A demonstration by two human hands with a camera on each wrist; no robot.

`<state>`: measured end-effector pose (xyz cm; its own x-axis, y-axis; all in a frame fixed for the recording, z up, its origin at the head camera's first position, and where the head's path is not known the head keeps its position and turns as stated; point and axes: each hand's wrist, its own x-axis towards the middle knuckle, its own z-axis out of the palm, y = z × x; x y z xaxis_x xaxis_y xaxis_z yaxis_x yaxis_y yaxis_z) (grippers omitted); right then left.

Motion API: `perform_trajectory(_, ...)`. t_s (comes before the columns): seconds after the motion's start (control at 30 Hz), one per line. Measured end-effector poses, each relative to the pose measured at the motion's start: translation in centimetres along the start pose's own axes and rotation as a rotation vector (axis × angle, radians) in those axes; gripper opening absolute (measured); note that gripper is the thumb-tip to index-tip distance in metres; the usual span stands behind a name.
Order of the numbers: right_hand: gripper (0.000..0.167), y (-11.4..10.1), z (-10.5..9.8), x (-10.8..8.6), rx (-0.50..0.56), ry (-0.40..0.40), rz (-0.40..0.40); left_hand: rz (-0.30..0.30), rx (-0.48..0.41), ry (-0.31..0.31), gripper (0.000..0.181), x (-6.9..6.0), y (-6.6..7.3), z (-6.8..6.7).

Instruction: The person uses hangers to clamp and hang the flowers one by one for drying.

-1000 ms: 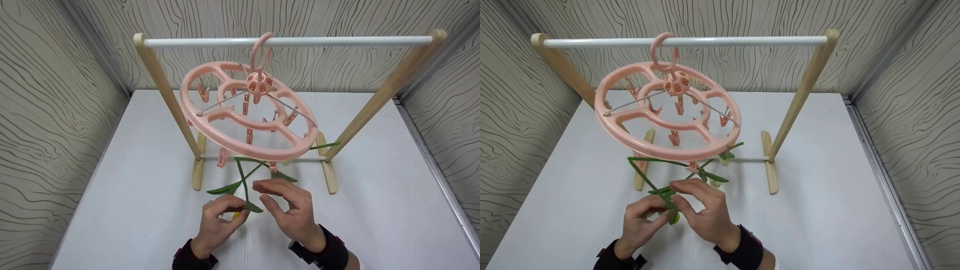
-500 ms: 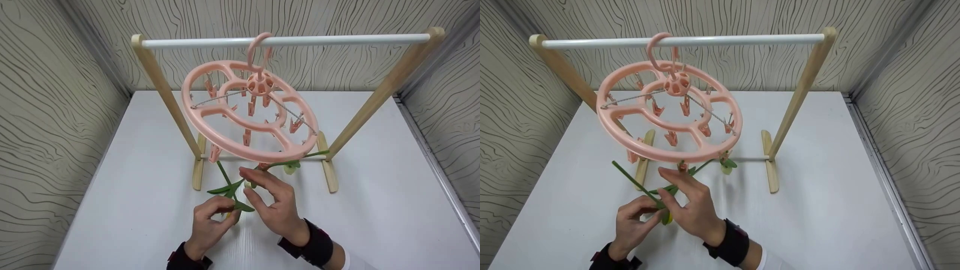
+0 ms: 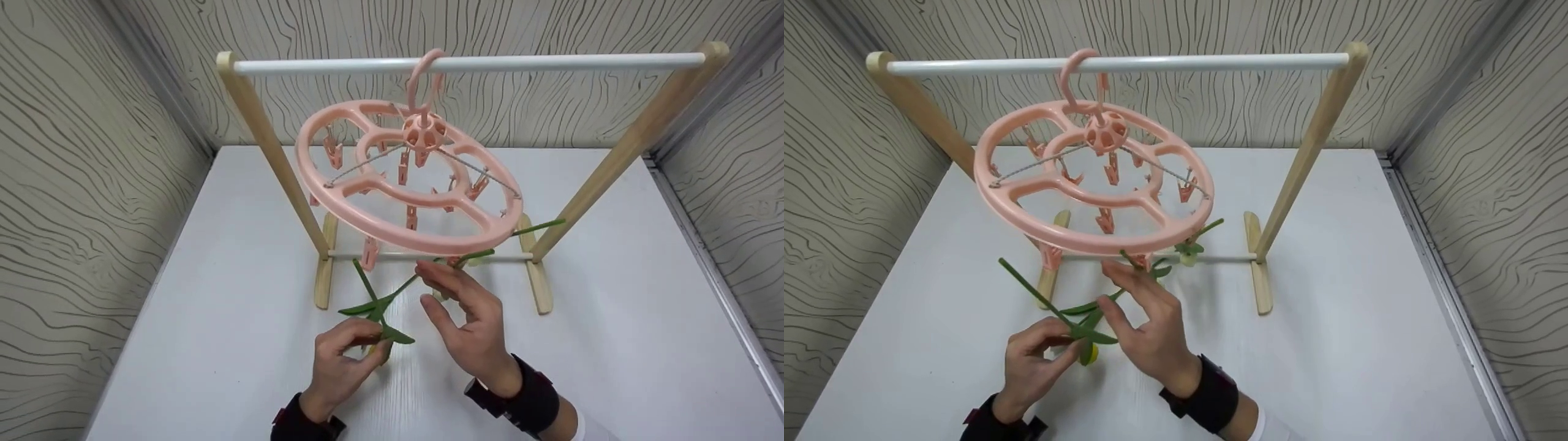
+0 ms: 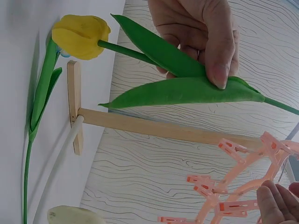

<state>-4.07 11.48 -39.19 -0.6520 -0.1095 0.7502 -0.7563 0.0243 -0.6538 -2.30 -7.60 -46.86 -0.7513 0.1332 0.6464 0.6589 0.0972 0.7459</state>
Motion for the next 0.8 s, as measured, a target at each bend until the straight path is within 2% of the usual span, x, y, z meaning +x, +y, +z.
perform_trajectory(0.23,0.033,-0.3,-0.6,0.5,-0.016,0.051,0.014,0.008,-0.002,-0.005,0.03,0.0,0.0,0.0)
perform_trajectory(0.47,0.035,0.9,-0.5,0.7,0.024,0.044,0.02,-0.007,0.009,-0.014,0.031,-0.1,-0.1,-0.1)
perform_trajectory(0.63,0.031,2.0,-0.8,1.2,0.067,0.046,0.061,-0.008,0.01,-0.016,0.032,-0.2,-0.3,0.0)
perform_trajectory(0.8,0.025,1.9,-1.5,2.0,0.126,0.059,0.143,-0.011,-0.003,-0.018,0.032,-0.3,-0.3,0.1)
